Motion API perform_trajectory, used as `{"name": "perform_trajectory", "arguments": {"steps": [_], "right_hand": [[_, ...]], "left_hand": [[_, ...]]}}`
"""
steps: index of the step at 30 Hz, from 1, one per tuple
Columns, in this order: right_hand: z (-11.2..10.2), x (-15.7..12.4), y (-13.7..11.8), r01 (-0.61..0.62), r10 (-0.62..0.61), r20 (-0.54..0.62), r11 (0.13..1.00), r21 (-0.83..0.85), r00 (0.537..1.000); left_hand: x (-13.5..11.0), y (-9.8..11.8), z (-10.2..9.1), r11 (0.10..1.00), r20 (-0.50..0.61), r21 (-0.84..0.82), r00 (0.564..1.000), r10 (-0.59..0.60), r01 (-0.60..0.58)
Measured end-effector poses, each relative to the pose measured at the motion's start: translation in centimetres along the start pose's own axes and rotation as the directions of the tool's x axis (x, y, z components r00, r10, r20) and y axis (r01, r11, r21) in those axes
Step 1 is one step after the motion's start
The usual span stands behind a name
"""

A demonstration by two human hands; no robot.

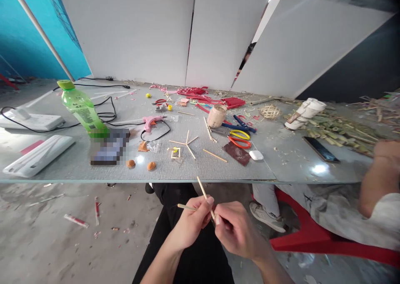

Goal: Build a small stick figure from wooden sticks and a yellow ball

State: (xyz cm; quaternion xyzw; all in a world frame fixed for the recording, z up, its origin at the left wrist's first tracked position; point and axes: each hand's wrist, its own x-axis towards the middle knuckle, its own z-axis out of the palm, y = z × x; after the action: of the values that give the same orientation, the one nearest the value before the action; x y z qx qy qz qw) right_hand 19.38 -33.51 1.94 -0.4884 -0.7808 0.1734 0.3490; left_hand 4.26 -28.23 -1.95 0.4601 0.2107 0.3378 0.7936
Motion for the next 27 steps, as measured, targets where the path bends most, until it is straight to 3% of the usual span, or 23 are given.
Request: {"name": "perform_trajectory", "arguments": {"steps": [2, 4, 7, 12, 21, 24, 25, 27], "right_hand": [[-1.2, 0.0, 0.9, 0.051, -0.051, -0.001, 0.994, -0.099, 0.999], [-2.2, 0.0, 1.7, 0.026, -0.034, -0.042, 0.986, -0.163, 0.999], [-2.9, -0.4, 1.6, -0.025, 0.019, -0.064, 0.995, -0.093, 0.998], [-1.4, -1.0, -0.2, -0.112, 0.115, -0.033, 0.991, 0.076, 0.993], [-0.9, -1.0, -1.5, -0.160, 0.162, -0.017, 0.984, 0.082, 0.987], [-0.8, -1.8, -1.2, -0.174, 0.194, -0.170, 0.977, 0.125, 0.966], [-0.6, -2.2, -1.0, -0.185, 0.228, -0.268, 0.967, 0.174, 0.936], [-0.3, -2.9, -0.4, -0.180, 0.330, -0.463, 0.923, 0.339, 0.822]], "left_hand": [[-0.4, 0.3, -0.2, 0.996, 0.067, 0.087, 0.998, -0.013, 0.007], [-0.7, 0.6, -0.2, 0.991, 0.091, 0.137, 0.996, -0.019, 0.007], [-1.0, 0.8, -0.2, 0.998, 0.041, 0.053, 0.999, -0.023, 0.020], [-0.9, 0.9, -0.3, 1.000, -0.015, -0.029, 1.000, 0.011, -0.012], [-0.8, 0.6, -0.4, 0.990, 0.034, -0.142, 0.999, 0.021, -0.016], [-0.7, 0.5, -0.6, 0.980, 0.057, -0.200, 0.998, 0.016, -0.004], [-0.7, 0.4, -0.7, 0.977, 0.064, -0.214, 0.998, 0.018, -0.004], [-0.6, 0.3, -0.8, 0.973, 0.073, -0.232, 0.997, 0.032, -0.014]]}}
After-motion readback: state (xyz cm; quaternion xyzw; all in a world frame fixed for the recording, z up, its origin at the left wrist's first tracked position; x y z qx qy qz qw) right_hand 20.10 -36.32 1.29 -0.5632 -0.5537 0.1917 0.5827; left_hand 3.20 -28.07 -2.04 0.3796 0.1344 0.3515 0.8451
